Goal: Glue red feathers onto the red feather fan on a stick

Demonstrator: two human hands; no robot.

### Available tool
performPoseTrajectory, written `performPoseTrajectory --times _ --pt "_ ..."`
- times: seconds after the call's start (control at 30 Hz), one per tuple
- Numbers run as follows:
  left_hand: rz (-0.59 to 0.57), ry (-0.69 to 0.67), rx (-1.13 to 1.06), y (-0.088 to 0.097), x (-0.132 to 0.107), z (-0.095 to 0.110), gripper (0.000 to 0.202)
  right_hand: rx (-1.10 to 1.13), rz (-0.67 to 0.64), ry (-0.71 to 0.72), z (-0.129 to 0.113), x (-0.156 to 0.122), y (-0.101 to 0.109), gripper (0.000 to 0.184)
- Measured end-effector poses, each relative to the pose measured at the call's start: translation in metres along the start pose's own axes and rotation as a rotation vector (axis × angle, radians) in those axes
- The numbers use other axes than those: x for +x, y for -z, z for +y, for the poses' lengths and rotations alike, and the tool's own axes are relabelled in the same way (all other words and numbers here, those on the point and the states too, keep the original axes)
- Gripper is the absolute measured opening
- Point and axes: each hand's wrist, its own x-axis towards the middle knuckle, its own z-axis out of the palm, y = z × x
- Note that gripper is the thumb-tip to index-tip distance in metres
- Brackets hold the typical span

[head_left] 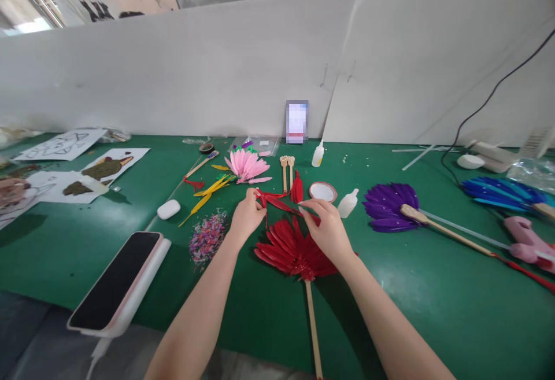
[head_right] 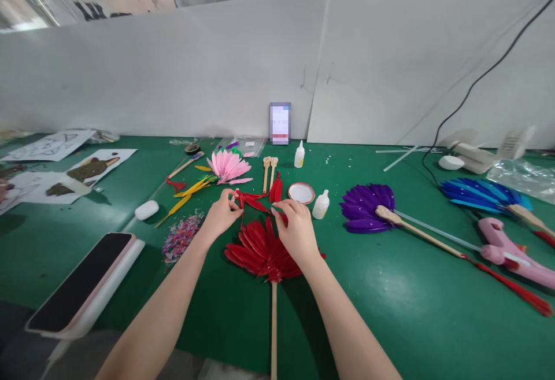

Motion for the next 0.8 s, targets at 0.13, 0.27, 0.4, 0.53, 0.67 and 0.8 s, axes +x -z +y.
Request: performPoseTrajectory --times 0.13,0.27,0.4,0.53,0.67,0.8 --pt "0.011 0.027 -0.022 0.0025 0.0012 -0.0009 0.033 0.021 0.025 -0.011 -0.0032 0.002 0.004 0.02" --pt "0.057 0.008 0.001 0.0046 0.0042 -0.0058 0.026 0.033 0.055 -0.021 -0.0044 0.0029 0.0063 0.021" --pt "0.079 -0.048 0.12 0.0048 0.002 -0.0064 0.027 0.031 0.062 -0.035 -0.0051 0.0031 0.0071 0.022" --pt "0.02 -0.086 0.174 0.003 -0.0041 0.0006 0.035 0.029 0.067 -0.037 -0.0054 0.003 0.0073 0.021" --pt "0.002 -0.065 0.085 0.0021 -0.0034 0.0016 0.038 0.026 0.077 -0.032 -0.0049 0.0027 0.0071 0.021" --pt "0.004 -0.062 0.015 0.0039 0.0024 -0.0039 0.031 0.029 0.078 -0.019 -0.0052 0.0026 0.0075 0.02"
